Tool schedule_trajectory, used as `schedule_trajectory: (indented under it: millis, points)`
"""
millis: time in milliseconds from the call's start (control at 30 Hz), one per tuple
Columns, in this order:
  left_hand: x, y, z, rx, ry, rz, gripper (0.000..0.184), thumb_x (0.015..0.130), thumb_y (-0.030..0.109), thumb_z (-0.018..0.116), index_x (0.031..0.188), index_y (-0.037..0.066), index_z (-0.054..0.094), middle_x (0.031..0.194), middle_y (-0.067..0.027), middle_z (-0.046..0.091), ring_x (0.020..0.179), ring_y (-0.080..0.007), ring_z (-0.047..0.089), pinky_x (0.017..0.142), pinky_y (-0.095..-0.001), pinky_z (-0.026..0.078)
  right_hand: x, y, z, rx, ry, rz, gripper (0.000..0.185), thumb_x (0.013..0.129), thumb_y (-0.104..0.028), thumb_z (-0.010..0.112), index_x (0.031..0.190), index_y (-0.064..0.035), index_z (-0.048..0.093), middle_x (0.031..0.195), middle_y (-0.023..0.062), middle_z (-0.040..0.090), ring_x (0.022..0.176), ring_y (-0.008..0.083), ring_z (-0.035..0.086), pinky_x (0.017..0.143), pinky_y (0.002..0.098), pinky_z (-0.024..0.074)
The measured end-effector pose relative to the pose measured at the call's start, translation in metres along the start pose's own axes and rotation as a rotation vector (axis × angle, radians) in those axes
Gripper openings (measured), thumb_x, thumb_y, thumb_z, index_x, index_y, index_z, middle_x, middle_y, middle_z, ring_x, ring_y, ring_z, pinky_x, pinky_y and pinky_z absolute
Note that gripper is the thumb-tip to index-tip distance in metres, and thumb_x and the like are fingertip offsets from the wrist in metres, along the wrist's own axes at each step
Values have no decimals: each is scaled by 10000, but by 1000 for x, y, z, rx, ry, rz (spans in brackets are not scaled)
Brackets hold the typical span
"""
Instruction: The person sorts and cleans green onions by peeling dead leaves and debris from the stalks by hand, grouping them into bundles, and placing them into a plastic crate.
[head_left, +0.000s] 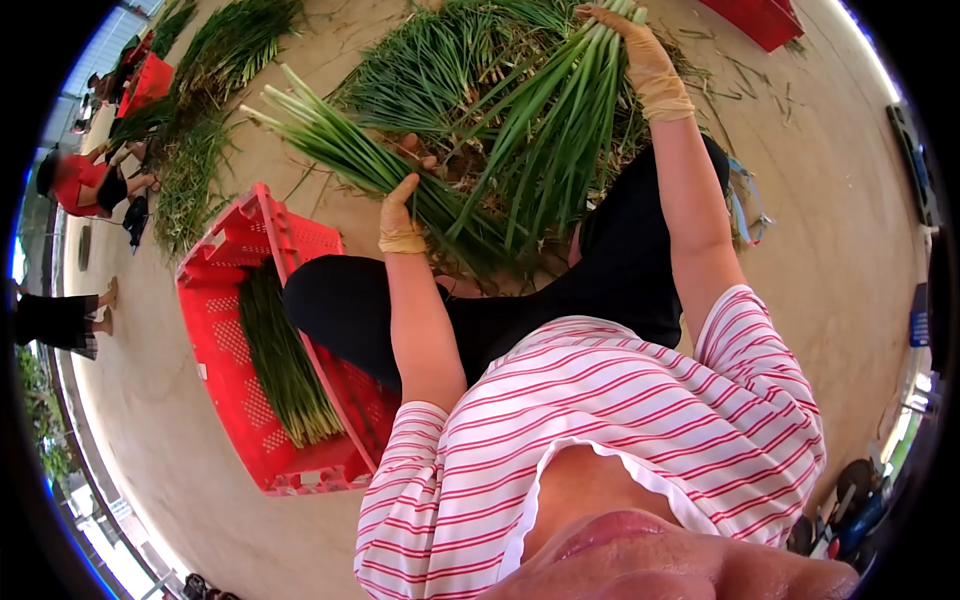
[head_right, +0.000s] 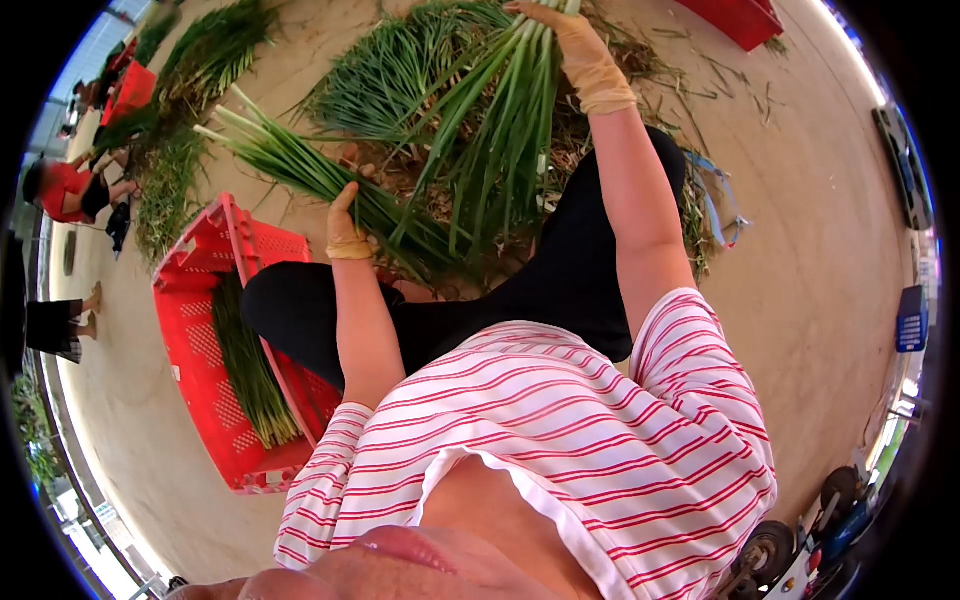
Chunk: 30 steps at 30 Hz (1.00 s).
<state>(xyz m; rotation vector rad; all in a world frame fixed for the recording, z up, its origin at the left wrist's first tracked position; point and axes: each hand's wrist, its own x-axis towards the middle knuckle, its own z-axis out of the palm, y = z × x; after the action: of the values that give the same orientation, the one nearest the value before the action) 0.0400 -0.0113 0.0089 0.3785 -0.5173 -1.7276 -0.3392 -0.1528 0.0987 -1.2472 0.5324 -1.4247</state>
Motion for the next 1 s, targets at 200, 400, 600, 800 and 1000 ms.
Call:
schedule_trajectory:
  millis: [200,400,600,800,1000]
  points:
    - [-3,26,23,174,31,216,610,723,-46,651,1282,46,425,1201,-157,530,977,-257,592,734,-376,558,-6,-41,7,520,233,-14,51,832,-63,588,882,-56,581,760,5,560,756,124,562,709,280,453]
    - [21,50,-96,175,337,464,675,721,-65,645,1324,90,386,1269,-133,471,1119,-239,498,844,-338,502,-17,-53,-63,87,347,-24,248,830,-181,624,1026,-31,603,909,94,635,791,210,636,654,334,556]
    - [-3,64,-1,177,67,466,562,752,-10,635,1274,85,450,1067,-94,578,850,-189,579,713,-309,501,-23,-50,-68,-13,417,-42,228,819,-151,635,1004,-20,604,901,104,638,781,199,635,659,323,556]
    - [2,34,43,432,45,279,211,716,-55,655,903,23,596,904,-148,632,760,-203,632,673,-328,528,-27,-46,13,-113,306,-5,198,826,-161,633,975,-34,615,884,81,647,771,158,622,644,290,539]
    - [22,-28,106,341,147,-89,113,730,-63,625,832,-15,618,892,-131,645,667,-171,605,649,-270,507,-32,-9,89,-555,30,134,209,846,-195,625,1000,-60,666,880,15,649,788,81,568,708,235,453]
